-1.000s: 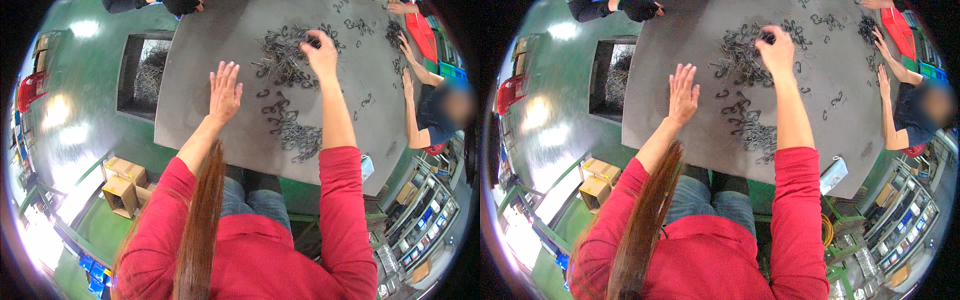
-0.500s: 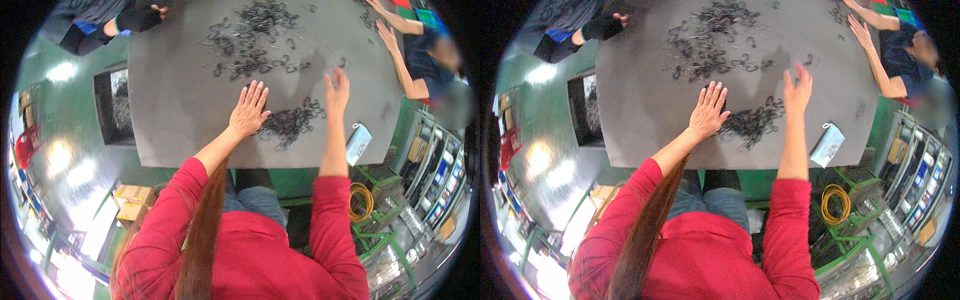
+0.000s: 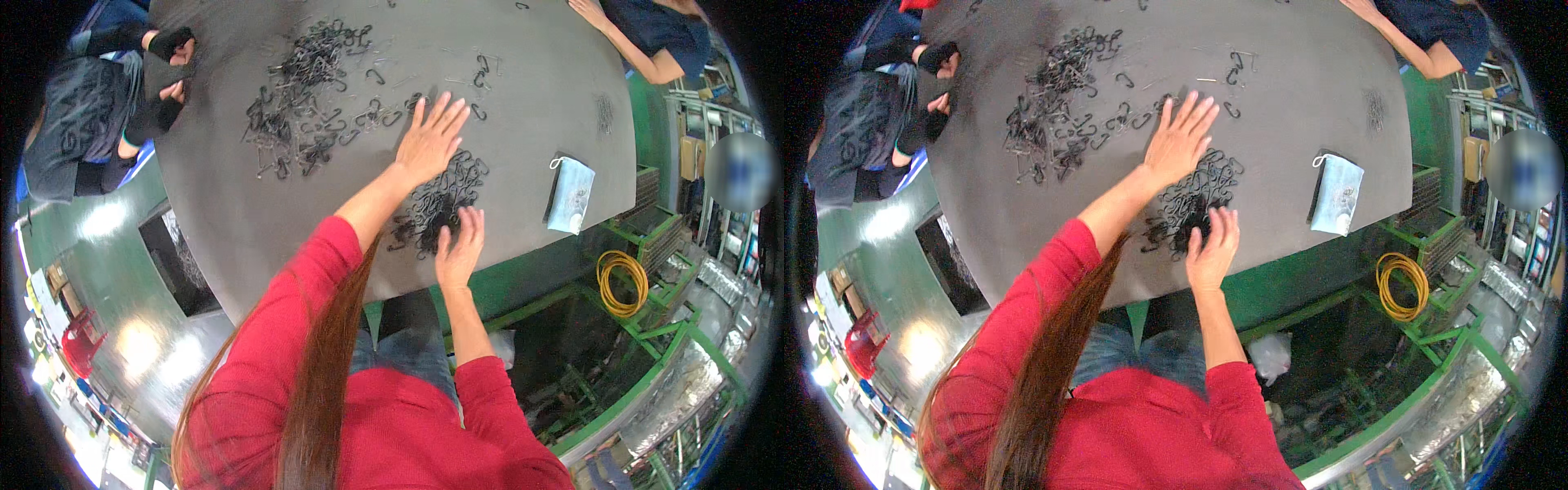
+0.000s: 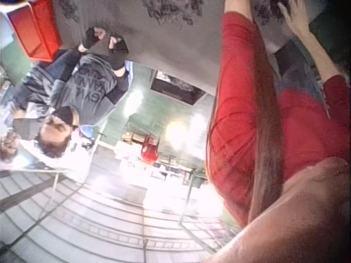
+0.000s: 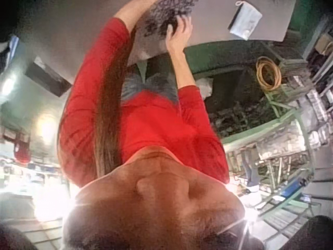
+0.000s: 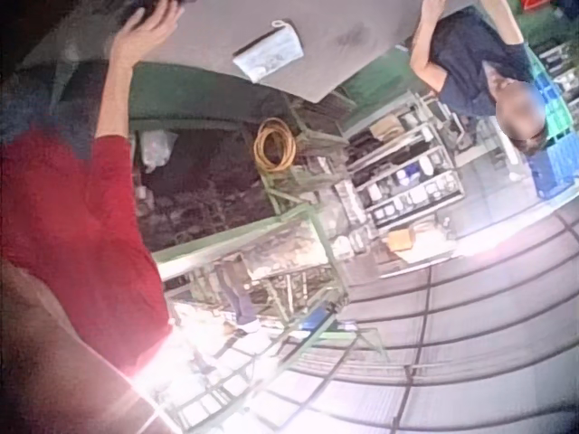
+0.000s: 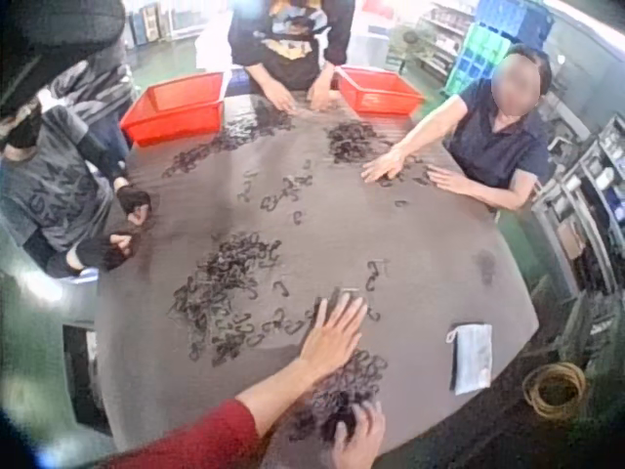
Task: The person sorts small metal hooks on a table by hand, separating them into piles and occasionally moving them into a mesh bin. The person works alongside others at the same table, each handling their own portion of the parts.
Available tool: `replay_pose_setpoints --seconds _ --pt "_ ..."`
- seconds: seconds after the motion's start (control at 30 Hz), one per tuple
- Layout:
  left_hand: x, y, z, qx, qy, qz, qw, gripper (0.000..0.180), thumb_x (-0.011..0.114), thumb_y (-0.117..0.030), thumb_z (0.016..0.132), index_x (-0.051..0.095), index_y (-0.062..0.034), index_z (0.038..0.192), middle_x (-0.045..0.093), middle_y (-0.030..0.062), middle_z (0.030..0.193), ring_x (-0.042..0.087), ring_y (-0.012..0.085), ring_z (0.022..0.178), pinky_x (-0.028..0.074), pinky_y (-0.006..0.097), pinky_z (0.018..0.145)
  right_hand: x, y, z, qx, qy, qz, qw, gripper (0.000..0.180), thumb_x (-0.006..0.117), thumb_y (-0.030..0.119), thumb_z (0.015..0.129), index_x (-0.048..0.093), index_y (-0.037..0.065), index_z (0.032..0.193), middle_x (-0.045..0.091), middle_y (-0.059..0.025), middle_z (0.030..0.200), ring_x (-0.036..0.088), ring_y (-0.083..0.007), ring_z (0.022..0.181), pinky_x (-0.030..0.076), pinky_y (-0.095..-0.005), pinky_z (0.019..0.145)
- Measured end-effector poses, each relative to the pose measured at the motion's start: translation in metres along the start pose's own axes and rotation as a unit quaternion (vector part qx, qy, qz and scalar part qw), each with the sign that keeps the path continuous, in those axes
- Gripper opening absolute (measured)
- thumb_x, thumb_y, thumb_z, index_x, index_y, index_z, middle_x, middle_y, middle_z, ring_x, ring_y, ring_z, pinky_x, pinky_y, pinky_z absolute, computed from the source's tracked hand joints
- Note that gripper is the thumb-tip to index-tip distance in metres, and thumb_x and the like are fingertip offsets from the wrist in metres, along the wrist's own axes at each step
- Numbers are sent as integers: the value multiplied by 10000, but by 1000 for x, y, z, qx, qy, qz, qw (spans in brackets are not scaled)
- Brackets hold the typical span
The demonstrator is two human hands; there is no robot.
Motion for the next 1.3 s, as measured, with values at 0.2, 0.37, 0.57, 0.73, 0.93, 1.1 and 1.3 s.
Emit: replay_pose_setpoints --seconds 0.2,0.37,0.57,0.73,0.93,1.1,1.3 --pt "44 -3 94 87 33 76 993 521 399 -341 949 315 -176 1436 274 12 1503 177 231 1411 131 578 1110 18 36 -12 -60 98 10 993 419 594 190 845 498 112 1246 441 -95 1340 337 -314 1323 217 -546 1079" --pt "59 37 131 67 63 203 975 502 296 -333 972 264 -212 1458 245 -36 1519 172 204 1416 102 590 1117 50 75 -38 -260 189 -40 946 422 574 252 855 500 175 1262 400 -19 1411 281 -213 1374 173 -575 1087" --pt "-1 127 93 1 35 269 962 488 320 -304 970 306 -168 1437 299 -20 1494 206 195 1404 103 616 1100 88 94 -30 -323 150 -75 931 543 559 320 857 415 229 1373 302 3 1497 216 -192 1407 143 -608 1078" --pt "-45 129 34 -23 -24 167 985 487 419 -304 951 361 -138 1405 366 10 1450 225 209 1396 108 633 1084 82 62 32 -238 140 -85 957 481 547 310 874 465 224 1340 351 1 1463 254 -201 1385 170 -653 1045" --pt "-40 87 -5 -72 0 133 989 522 453 -305 930 360 -116 1407 331 65 1469 212 250 1403 91 631 1082 56 17 88 -195 86 -156 964 505 572 270 845 471 239 1339 389 7 1437 286 -216 1370 97 -654 1067" --pt "-25 71 -26 -113 0 124 986 533 462 -309 926 363 -83 1398 316 83 1473 241 257 1384 141 572 1098 37 -16 122 -165 39 -225 959 458 517 264 899 454 247 1353 372 -1 1450 284 -218 1375 69 -657 1067" --pt "-56 69 -140 -77 100 67 990 545 517 -234 903 354 -104 1407 303 34 1483 216 212 1399 140 483 1130 47 47 115 -227 55 -121 965 461 513 245 911 427 202 1362 378 -34 1440 297 -238 1369 103 -591 1098"
Point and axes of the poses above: each hand's wrist, its own z-axis towards the middle knuckle, its own x-axis out of the palm, y = z × x, the point moved 9 cm from there along z, towards the middle knuckle
